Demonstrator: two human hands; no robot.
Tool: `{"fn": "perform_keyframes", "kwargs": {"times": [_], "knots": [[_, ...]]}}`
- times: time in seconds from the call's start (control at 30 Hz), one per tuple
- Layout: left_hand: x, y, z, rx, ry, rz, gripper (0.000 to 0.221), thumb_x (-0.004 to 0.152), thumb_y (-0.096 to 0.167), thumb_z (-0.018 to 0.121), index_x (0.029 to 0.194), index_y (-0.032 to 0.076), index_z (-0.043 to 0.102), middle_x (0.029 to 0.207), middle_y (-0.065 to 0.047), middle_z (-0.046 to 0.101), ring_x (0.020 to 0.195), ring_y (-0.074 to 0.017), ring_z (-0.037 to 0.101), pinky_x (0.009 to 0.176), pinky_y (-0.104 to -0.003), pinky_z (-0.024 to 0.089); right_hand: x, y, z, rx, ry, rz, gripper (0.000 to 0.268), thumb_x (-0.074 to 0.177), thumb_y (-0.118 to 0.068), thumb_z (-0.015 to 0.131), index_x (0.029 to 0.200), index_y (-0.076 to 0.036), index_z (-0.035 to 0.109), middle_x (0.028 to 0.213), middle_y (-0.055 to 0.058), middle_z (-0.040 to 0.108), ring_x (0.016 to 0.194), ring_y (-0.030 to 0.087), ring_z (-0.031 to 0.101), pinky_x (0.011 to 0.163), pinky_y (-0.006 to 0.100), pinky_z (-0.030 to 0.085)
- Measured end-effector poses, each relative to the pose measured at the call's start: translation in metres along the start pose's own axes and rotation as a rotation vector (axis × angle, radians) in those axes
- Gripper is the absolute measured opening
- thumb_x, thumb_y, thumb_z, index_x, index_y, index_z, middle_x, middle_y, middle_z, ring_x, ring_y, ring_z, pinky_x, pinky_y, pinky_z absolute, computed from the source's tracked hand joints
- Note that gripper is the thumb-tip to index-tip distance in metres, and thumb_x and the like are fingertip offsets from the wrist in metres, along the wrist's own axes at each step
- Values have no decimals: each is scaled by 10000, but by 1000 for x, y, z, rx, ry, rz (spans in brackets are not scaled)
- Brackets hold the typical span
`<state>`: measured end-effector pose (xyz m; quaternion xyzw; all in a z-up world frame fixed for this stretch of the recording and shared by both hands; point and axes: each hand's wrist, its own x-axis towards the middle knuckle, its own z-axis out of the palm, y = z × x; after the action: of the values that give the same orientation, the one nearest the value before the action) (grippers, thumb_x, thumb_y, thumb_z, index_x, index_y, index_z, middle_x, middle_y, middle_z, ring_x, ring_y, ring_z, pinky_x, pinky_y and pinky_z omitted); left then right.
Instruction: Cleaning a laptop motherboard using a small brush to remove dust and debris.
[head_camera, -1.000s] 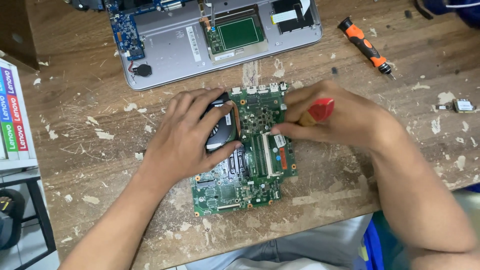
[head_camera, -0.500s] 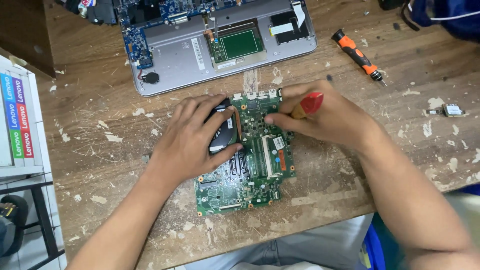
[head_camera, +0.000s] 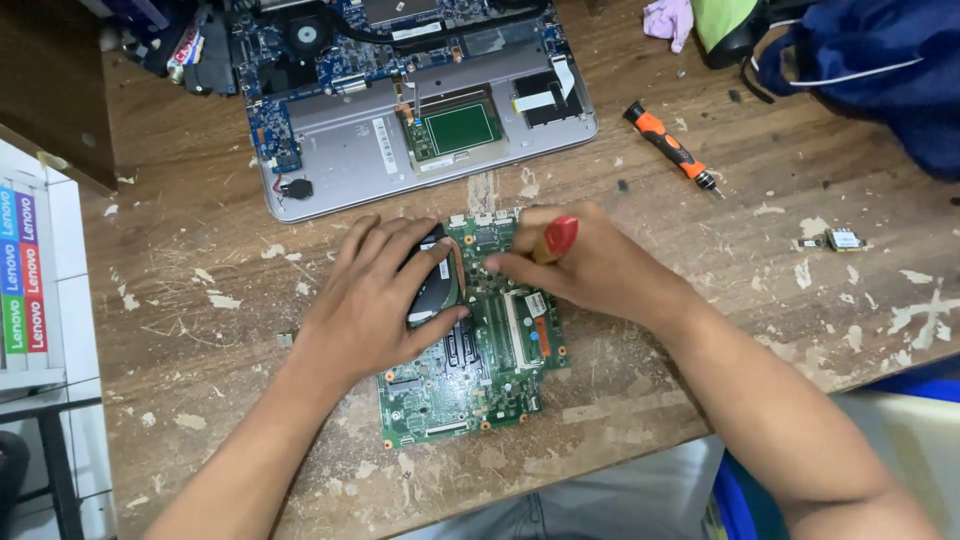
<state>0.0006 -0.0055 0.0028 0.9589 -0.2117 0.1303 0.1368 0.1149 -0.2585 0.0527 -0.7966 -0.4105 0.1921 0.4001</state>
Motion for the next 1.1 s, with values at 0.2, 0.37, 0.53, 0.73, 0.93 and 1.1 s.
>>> {"fn": "perform_keyframes", "kwargs": {"times": [0.2,0.37,0.53,0.73,0.93,1.1], "knots": [[0,0,-1,-22,-8,-6,705,1006,574,690,1461,37,640,1544,-242,613,1409,-421,571,1249,-628,362,1,-5,0,45,-110,-93,597,1083,-228,737,599,-119,404,641,-21,411,520,102,411,520,288,389],[-1,0,-1,-42,2,-2,703,1030,572,663,1461,17,630,1542,-260,607,1403,-440,571,1201,-628,420,0,1,3,-11,40,-76,555,1093,-199,736,620,-87,469,671,-26,414,540,97,387,531,295,341],[-1,0,-2,-49,-5,-6,705,1029,570,668,1463,16,629,1551,-254,598,1412,-435,560,1197,-624,424,-1,1,3,100,-86,-34,567,1090,-234,728,631,-135,410,684,-47,360,540,76,379,542,268,339],[-3,-1,0,-81,-9,-17,702,1016,563,690,1466,28,627,1565,-259,586,1433,-459,545,1211,-659,404,3,13,9,-60,155,-129,453,1076,-202,753,665,-65,619,682,-3,456,590,111,379,550,275,291],[-1,0,-3,-125,-19,-20,700,1010,580,694,1443,33,635,1544,-265,591,1415,-454,551,1207,-656,407,4,2,19,167,60,-176,182,1063,-222,705,967,-77,755,840,4,606,736,111,560,620,232,445],[-3,-4,-7,-195,-47,-34,762,925,544,793,1465,31,626,1551,-263,583,1403,-465,543,1187,-672,400,4,-3,19,159,41,-77,175,1028,-160,749,1189,-95,768,1067,38,724,966,157,711,834,265,579]]}}
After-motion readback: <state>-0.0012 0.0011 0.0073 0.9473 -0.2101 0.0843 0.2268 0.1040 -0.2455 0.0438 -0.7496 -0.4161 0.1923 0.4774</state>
